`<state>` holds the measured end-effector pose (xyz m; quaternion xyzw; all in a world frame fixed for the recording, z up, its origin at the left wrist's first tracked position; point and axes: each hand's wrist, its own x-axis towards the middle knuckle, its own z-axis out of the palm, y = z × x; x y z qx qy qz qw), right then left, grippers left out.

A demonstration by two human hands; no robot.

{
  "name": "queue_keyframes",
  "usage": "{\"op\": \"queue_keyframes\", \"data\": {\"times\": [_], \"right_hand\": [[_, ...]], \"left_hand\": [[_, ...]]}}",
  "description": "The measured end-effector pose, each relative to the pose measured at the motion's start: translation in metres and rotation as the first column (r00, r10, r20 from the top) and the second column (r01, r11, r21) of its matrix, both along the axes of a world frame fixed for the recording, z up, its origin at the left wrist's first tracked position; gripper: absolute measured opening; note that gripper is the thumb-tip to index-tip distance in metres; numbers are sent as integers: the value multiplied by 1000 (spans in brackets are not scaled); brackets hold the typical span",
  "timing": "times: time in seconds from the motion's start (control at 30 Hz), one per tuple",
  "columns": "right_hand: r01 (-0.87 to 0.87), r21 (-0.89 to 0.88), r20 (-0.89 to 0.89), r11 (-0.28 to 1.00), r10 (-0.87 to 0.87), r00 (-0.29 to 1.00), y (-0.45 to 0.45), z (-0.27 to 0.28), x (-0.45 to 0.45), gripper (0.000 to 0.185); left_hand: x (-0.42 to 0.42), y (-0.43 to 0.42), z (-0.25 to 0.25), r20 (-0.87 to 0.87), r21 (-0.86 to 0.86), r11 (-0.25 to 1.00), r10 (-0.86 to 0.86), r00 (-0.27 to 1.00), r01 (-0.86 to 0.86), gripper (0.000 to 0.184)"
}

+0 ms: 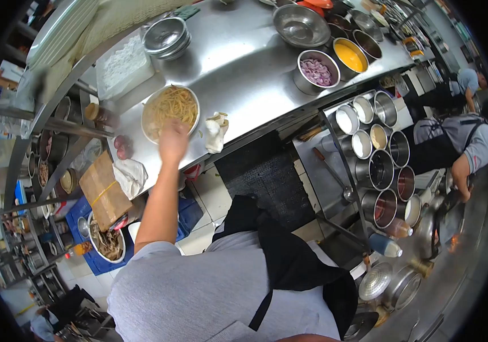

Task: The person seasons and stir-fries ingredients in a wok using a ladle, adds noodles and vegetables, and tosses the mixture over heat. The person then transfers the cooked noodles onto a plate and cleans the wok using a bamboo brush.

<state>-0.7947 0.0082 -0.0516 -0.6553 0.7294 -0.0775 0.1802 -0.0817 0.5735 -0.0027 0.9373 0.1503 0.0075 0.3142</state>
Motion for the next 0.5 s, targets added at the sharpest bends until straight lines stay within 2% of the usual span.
{"op": "queue_keyframes", "data": {"times": [0.1,0.17,0.2,0.27,0.3,0.33,0.37,0.4,0.43,0.47,0.5], "right_hand": [[55,-5,19,998,-55,998,16,-1,-21,66],[105,-28,26,994,-104,994,24,-9,-52,66],[126,-39,29,991,-125,992,34,-8,-68,66],[194,-97,24,976,-193,981,61,-8,-104,66],[223,-149,-3,963,-226,974,79,-12,-125,66],[214,-213,-74,953,-235,969,97,-30,-159,66],[184,-291,-180,939,-243,953,105,-52,-188,66],[149,-367,-288,918,-264,920,123,-77,-223,66],[339,-307,-15,889,-361,933,120,-43,-191,69],[520,-229,246,823,-468,849,118,12,-135,73],[606,-292,124,740,-599,791,95,49,-107,80]], "left_hand": [[-10,-51,-55,-26,-12,996,-90,996,90,45],[-7,-81,-77,140,164,977,-158,978,134,49],[-8,-92,-84,143,156,971,-205,968,183,49],[7,-116,-93,219,194,967,-209,953,167,51],[13,-128,-100,302,172,933,-356,884,317,47],[19,-145,-102,254,166,872,-489,835,460,45],[23,-165,-104,206,140,793,-610,765,594,44],[11,-191,-84,246,-64,713,-667,703,698,48],[-1,-216,-70,173,-88,719,-671,721,689,51],[-12,-243,-61,90,-187,667,-719,689,721,53],[-39,-273,-24,95,-366,435,-862,498,823,49]]}}
